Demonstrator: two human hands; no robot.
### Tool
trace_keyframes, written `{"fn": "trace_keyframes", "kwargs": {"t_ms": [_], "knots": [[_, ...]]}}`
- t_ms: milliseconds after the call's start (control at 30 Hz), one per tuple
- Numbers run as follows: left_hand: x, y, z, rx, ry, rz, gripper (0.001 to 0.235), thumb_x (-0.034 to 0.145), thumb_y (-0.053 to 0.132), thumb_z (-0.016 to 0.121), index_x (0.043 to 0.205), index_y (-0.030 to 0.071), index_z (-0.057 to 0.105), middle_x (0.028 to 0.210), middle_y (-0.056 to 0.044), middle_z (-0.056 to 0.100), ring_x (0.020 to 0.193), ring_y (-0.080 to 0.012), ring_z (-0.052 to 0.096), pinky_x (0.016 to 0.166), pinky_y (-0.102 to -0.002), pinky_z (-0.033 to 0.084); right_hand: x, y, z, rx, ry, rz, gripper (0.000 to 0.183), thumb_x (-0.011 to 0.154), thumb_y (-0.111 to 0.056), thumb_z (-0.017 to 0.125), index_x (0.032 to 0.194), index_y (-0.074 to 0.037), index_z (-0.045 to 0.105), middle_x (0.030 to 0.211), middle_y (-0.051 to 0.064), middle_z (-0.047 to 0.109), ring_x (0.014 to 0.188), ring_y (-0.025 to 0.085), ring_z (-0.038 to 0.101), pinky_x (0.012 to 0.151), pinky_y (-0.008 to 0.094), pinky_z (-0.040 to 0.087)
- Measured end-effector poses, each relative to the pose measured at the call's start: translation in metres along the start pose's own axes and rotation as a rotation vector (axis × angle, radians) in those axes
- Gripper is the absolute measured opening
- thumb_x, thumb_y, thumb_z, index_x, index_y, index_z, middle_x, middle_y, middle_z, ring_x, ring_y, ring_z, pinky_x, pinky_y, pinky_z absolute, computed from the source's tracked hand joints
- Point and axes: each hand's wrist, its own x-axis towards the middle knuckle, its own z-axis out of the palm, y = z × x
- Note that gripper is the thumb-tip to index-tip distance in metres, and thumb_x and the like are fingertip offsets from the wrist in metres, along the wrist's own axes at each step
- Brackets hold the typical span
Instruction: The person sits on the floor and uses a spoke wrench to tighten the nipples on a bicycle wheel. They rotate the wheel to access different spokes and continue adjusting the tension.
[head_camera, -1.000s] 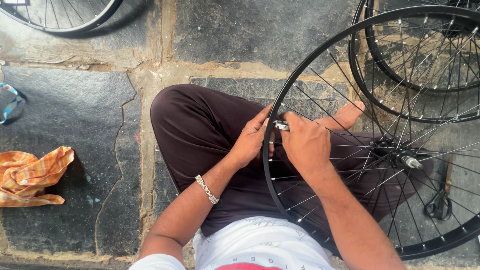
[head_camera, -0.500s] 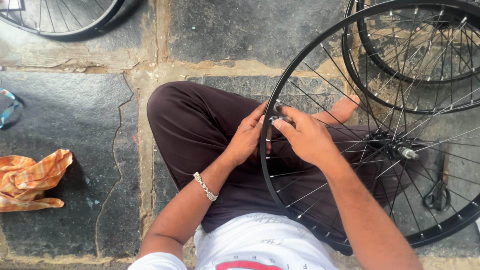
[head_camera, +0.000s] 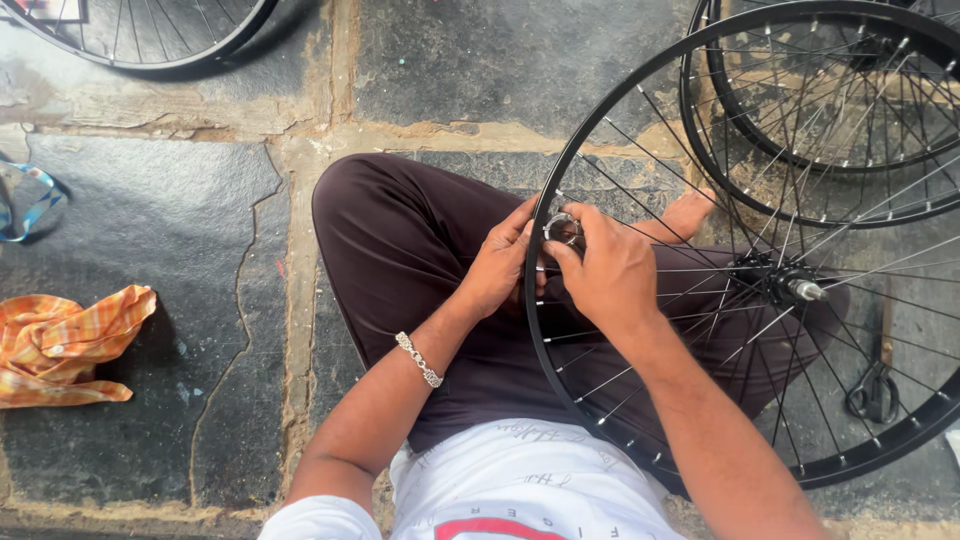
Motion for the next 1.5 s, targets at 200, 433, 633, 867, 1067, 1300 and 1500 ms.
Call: {"fn": "trace_keyframes", "kwargs": {"t_ms": [200,433,633,867,1067,1300,1500], "knots": [[-0.004,-0.001,0.001,0.019,0.011,-0.012,0.057,0.109,0.031,0.049,0.162,0.018,0.035,0.083,0.000,0.062,0.059,-0.0090,0.062,0.055,-0.028,0.059,-0.004,-0.002,0.006,-0.027,0.079,-0.043,0.022,0.088,-0.014,0.077,0.097,-0.005,0.059,0.083,0.012,0.073,0.074,0.035,0.071,0.064,0.047,0.050],[-0.008,0.001,0.003,-0.001,-0.005,-0.005,0.057,0.109,0.032,0.048,0.162,0.018,0.035,0.078,0.001,0.060,0.056,-0.0081,0.059,0.052,-0.025,0.055,-0.005,-0.002,-0.008,0.104,-0.064,-0.089,0.025,0.093,-0.020,0.074,0.094,-0.003,0.057,0.078,0.015,0.069,0.070,0.038,0.068,0.062,0.047,0.050],[0.002,0.010,0.004,0.029,-0.091,0.031,0.056,0.110,0.032,0.051,0.162,0.017,0.038,0.069,0.001,0.057,0.053,-0.0078,0.058,0.048,-0.024,0.051,-0.003,-0.003,-0.031,0.279,-0.135,-0.023,0.018,0.099,-0.017,0.067,0.098,-0.001,0.060,0.081,0.016,0.068,0.075,0.036,0.069,0.069,0.044,0.051],[0.009,0.023,0.009,0.102,-0.105,0.003,0.056,0.108,0.034,0.051,0.160,0.016,0.040,0.079,0.001,0.063,0.053,-0.0080,0.059,0.048,-0.022,0.050,-0.012,-0.013,-0.020,0.043,0.165,-0.241,0.014,0.093,-0.011,0.073,0.094,-0.003,0.062,0.122,0.019,0.071,0.091,0.038,0.069,0.079,0.044,0.053],[0.013,0.024,0.007,0.055,-0.122,-0.007,0.058,0.108,0.033,0.051,0.161,0.015,0.037,0.083,0.000,0.062,0.057,-0.0085,0.059,0.053,-0.025,0.054,-0.007,-0.005,-0.011,-0.068,0.164,-0.241,0.017,0.094,-0.011,0.075,0.099,-0.002,0.061,0.124,0.017,0.071,0.096,0.037,0.070,0.082,0.044,0.055],[0.005,0.016,-0.004,0.023,-0.183,0.003,0.059,0.111,0.030,0.051,0.164,0.011,0.033,0.086,0.000,0.058,0.074,-0.0089,0.056,0.069,-0.022,0.049,-0.003,0.007,-0.029,0.157,0.212,-0.264,0.020,0.102,-0.009,0.070,0.110,0.001,0.055,0.129,0.020,0.069,0.108,0.035,0.074,0.089,0.038,0.060],[0.005,0.007,-0.005,0.003,-0.154,0.010,0.055,0.113,0.031,0.050,0.162,0.010,0.037,0.096,0.003,0.056,0.084,-0.0065,0.050,0.077,-0.023,0.048,0.016,0.000,-0.037,0.148,-0.117,-0.201,0.018,0.098,-0.015,0.068,0.106,-0.001,0.062,0.103,0.018,0.073,0.093,0.037,0.073,0.075,0.042,0.057]]}}
